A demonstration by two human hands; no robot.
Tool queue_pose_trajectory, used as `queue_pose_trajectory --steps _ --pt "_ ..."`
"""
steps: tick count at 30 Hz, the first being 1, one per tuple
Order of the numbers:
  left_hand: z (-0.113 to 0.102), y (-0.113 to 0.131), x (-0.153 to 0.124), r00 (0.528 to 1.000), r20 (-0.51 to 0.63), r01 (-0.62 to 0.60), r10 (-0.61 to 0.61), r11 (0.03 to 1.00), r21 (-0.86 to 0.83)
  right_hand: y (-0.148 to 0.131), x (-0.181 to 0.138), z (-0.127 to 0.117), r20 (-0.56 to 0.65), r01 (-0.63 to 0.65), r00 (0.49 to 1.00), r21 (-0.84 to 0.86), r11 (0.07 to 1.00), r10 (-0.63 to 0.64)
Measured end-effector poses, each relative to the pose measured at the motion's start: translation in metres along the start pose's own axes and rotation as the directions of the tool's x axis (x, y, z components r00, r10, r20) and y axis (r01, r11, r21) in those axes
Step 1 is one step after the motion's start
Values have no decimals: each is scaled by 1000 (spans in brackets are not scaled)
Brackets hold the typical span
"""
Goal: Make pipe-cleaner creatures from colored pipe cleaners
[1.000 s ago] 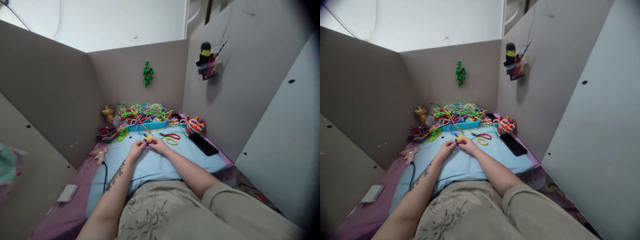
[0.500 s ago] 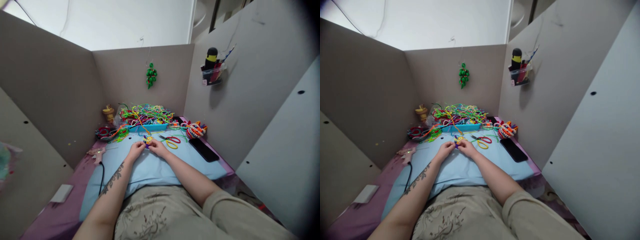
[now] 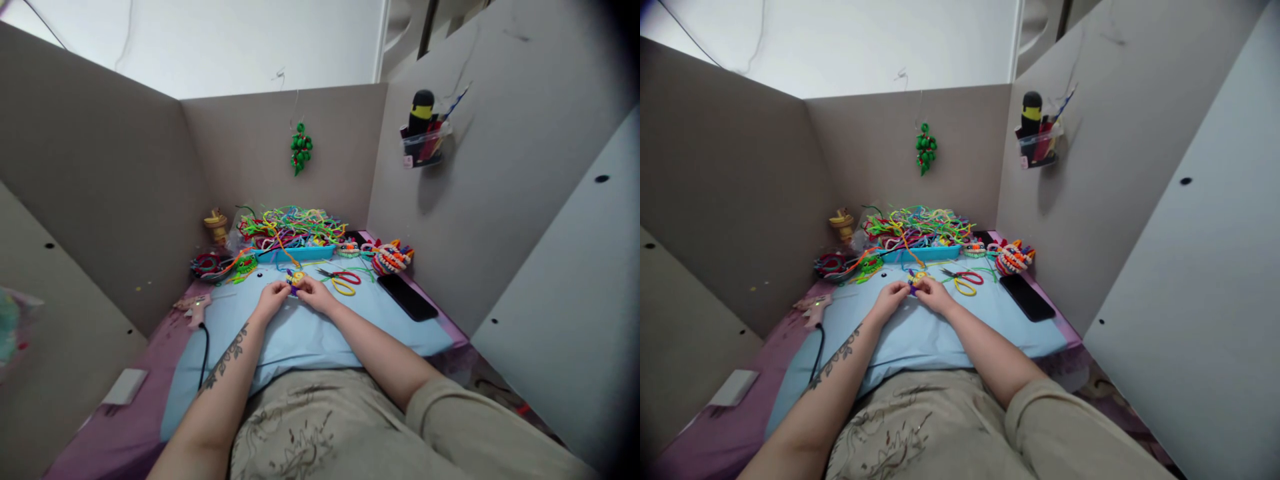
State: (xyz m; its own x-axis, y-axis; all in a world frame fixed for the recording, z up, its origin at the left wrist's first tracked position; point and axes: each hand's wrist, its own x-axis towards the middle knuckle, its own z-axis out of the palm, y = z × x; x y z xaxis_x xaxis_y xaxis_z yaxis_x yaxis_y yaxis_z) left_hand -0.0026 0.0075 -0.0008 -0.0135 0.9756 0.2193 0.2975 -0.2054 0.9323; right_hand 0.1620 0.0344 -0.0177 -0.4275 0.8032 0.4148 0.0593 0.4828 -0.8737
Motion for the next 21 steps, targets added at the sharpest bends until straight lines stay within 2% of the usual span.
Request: queue_pose_trajectory --steps 5,10,16,21 --pt "1 -2 2 997 -72 -9 6 999 -43 1 -1 6 -71 67 995 -78 995 -72" --pt "2 -2 2 998 -56 -2 -3 995 -102 -3 0 8 -127 95 986 -94 991 -106" --pt "4 1 0 999 -13 43 -45 990 -134 -4 0 8 -167 71 982 -113 991 -90" --pt "3 4 -2 999 -30 21 -25 992 -126 -4 0 10 -166 42 985 -59 997 -52"
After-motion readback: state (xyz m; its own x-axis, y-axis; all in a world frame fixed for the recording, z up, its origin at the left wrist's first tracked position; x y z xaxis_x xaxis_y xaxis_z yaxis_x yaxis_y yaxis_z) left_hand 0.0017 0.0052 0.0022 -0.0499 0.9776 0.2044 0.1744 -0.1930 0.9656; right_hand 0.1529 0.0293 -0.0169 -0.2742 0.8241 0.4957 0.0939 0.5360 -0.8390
